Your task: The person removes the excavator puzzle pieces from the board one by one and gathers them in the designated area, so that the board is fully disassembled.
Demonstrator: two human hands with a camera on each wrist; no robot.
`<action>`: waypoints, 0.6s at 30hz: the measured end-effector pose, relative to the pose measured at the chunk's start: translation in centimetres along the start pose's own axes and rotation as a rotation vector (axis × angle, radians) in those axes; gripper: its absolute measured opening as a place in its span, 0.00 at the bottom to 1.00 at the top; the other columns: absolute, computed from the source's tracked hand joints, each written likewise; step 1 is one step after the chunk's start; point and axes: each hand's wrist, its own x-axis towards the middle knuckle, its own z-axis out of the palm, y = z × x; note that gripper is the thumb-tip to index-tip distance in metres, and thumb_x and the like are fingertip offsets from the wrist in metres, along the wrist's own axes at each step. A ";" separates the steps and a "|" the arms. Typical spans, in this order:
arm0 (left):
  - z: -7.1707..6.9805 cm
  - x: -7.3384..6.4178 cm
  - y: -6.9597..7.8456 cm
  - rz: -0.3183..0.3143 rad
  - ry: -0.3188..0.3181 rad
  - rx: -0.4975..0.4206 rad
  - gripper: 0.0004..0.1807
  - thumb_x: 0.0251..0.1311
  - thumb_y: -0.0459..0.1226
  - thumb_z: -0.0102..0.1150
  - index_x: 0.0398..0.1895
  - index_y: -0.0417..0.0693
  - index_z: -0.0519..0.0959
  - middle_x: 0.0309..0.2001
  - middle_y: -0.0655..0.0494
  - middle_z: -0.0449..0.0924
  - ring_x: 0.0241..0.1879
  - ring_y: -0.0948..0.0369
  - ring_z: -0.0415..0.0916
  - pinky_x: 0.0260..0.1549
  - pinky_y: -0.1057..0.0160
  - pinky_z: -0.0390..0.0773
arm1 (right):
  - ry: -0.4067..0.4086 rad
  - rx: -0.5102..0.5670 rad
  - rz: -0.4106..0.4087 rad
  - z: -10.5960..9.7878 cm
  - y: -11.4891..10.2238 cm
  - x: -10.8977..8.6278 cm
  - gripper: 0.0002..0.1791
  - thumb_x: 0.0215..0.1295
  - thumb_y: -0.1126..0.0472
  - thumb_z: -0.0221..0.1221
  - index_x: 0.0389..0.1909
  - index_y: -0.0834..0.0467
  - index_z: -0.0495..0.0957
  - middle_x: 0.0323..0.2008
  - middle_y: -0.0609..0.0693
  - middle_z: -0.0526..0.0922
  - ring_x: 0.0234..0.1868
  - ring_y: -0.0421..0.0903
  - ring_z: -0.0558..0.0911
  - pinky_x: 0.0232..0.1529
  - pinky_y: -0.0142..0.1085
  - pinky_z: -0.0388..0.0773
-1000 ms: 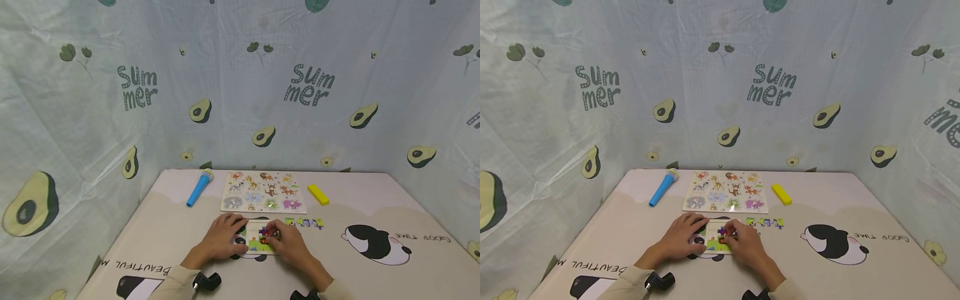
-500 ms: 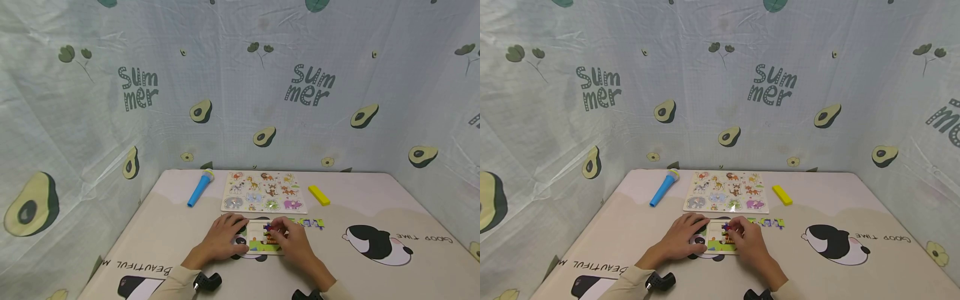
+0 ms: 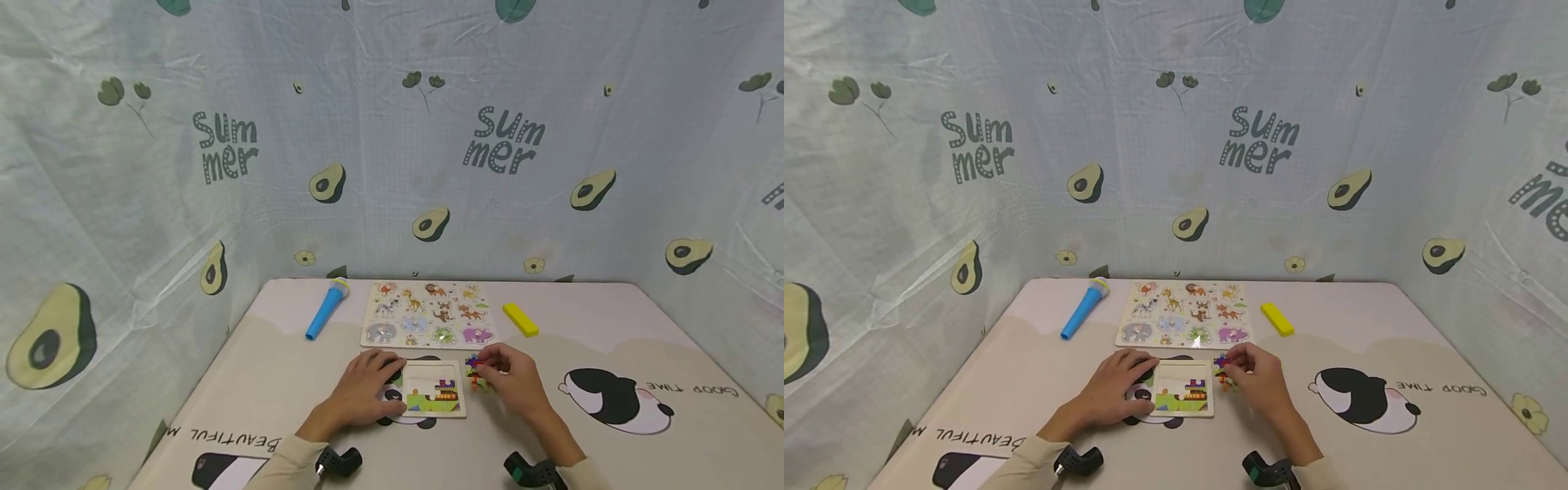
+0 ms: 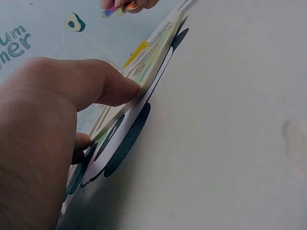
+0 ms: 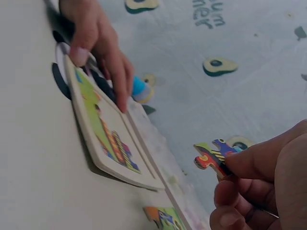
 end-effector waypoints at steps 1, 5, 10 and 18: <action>0.0 0.0 0.0 -0.001 -0.002 -0.002 0.42 0.56 0.61 0.59 0.75 0.58 0.68 0.72 0.57 0.66 0.74 0.47 0.54 0.71 0.37 0.54 | -0.005 0.012 0.015 -0.3 0.1 0.0 0.06 0.64 0.71 0.64 0.41 0.62 0.81 0.32 0.54 0.81 0.31 0.47 0.79 0.28 0.31 0.80; 0.1 0.0 0.0 0.000 -0.009 -0.005 0.42 0.57 0.62 0.58 0.75 0.59 0.68 0.72 0.57 0.65 0.75 0.47 0.53 0.71 0.37 0.53 | -0.014 0.053 0.066 -1.5 0.5 0.1 0.06 0.65 0.71 0.63 0.42 0.64 0.79 0.31 0.57 0.80 0.27 0.51 0.79 0.24 0.32 0.78; 0.0 0.0 0.1 -0.004 -0.015 -0.013 0.43 0.56 0.62 0.58 0.75 0.58 0.68 0.72 0.57 0.65 0.75 0.47 0.52 0.71 0.37 0.53 | 0.004 0.033 0.115 -2.7 1.4 0.3 0.07 0.67 0.69 0.63 0.44 0.65 0.79 0.32 0.57 0.80 0.26 0.50 0.78 0.24 0.32 0.79; -0.2 -0.2 0.1 -0.008 -0.011 -0.006 0.42 0.56 0.61 0.58 0.75 0.58 0.68 0.72 0.57 0.65 0.75 0.47 0.53 0.71 0.37 0.53 | 0.011 -0.003 0.200 -3.8 2.4 0.4 0.09 0.68 0.67 0.62 0.46 0.67 0.78 0.32 0.55 0.81 0.25 0.47 0.77 0.24 0.33 0.79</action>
